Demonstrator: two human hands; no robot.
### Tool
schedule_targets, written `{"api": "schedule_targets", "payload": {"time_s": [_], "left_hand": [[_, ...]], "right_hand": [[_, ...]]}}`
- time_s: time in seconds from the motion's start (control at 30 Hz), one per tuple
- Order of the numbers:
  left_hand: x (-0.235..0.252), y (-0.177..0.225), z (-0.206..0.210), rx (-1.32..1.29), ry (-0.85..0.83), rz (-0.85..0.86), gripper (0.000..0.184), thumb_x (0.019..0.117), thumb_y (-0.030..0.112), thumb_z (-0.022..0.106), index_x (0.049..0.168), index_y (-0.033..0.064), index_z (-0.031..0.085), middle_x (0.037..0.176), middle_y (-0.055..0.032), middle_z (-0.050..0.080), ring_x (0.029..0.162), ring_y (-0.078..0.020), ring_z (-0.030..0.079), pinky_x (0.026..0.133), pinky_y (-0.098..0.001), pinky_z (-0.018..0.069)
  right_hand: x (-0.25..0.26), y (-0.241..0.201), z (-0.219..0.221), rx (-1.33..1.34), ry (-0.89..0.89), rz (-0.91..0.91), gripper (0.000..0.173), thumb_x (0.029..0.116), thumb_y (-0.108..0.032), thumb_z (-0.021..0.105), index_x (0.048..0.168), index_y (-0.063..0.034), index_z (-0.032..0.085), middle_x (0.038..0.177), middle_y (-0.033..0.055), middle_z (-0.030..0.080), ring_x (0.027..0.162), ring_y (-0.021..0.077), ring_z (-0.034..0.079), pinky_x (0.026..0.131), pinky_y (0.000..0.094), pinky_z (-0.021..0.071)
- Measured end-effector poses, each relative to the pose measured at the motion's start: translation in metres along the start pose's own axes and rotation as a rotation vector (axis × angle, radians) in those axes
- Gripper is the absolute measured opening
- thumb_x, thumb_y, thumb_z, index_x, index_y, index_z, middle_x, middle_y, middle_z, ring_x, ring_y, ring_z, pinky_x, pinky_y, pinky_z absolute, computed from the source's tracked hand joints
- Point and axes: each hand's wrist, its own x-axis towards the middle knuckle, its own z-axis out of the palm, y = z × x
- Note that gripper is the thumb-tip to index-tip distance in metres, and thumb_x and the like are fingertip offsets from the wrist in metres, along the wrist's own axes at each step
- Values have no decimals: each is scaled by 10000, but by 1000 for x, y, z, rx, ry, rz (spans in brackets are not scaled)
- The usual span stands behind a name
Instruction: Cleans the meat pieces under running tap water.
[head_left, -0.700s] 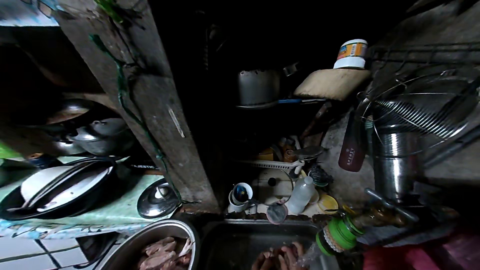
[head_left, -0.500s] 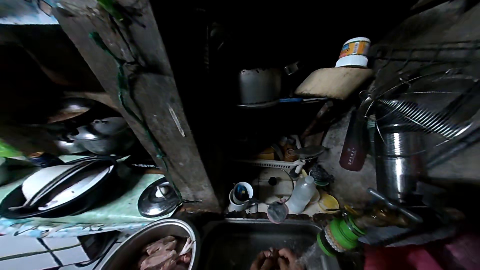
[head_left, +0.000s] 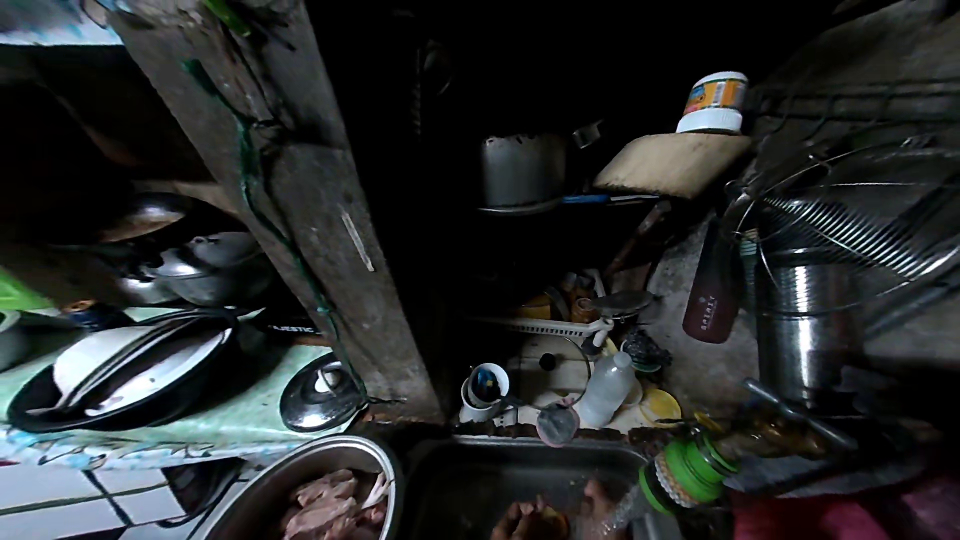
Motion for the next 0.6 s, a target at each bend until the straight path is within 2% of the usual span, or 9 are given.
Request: {"api": "schedule_targets", "payload": {"time_s": [0.1,0.2,0.27,0.37,0.43,0.5,0.6], "left_hand": [[-1,13,-14,-178,4,-42,204,1057,90,430,1069,-18,603,800,-46,672,701,-131,657,685,-319,581],[6,8,-17,-306,-50,-102,232,1074,109,393,1131,-3,589,860,-55,674,740,-136,660,706,-317,583],[9,3,-12,-346,-75,-113,233,1073,113,384,1137,9,583,867,-51,676,737,-130,658,703,-309,580],[13,-4,-4,-371,-118,-117,253,1082,132,360,1170,13,564,867,-44,665,724,-122,645,691,-298,571],[15,-5,1,-390,-142,-124,244,1078,125,359,1174,15,555,843,-44,667,698,-120,645,668,-294,571],[14,-5,5,-363,-142,-138,206,1074,114,398,1168,13,551,843,-45,656,689,-121,640,660,-296,571],[9,-2,3,-194,-189,-136,258,1029,140,567,1228,-24,570,965,-93,684,812,-152,666,760,-326,577]], "right_hand": [[22,43,-10,118,-52,14,354,964,-133,659,1242,85,640,1235,279,659,1198,382,625,1081,492,474],[17,27,-25,83,-100,2,426,982,-339,667,1184,33,713,1195,233,704,1184,358,650,1098,514,461],[7,8,-27,151,-79,-17,466,972,-388,674,1162,35,724,1156,223,720,1147,338,669,1077,517,475],[-14,-22,-34,456,-200,47,436,996,-293,667,1269,48,651,1219,192,697,1163,259,658,1067,437,496],[-20,-22,-26,571,-249,44,376,989,-254,670,1237,29,666,1140,169,712,1042,237,690,954,423,561],[-23,-21,-20,559,-212,9,312,1011,-177,619,1202,63,677,1110,209,708,1016,272,693,949,448,558],[-26,-30,-22,403,-114,-59,297,1032,-146,562,1177,79,690,1117,239,709,1070,314,683,1008,475,519]]}}
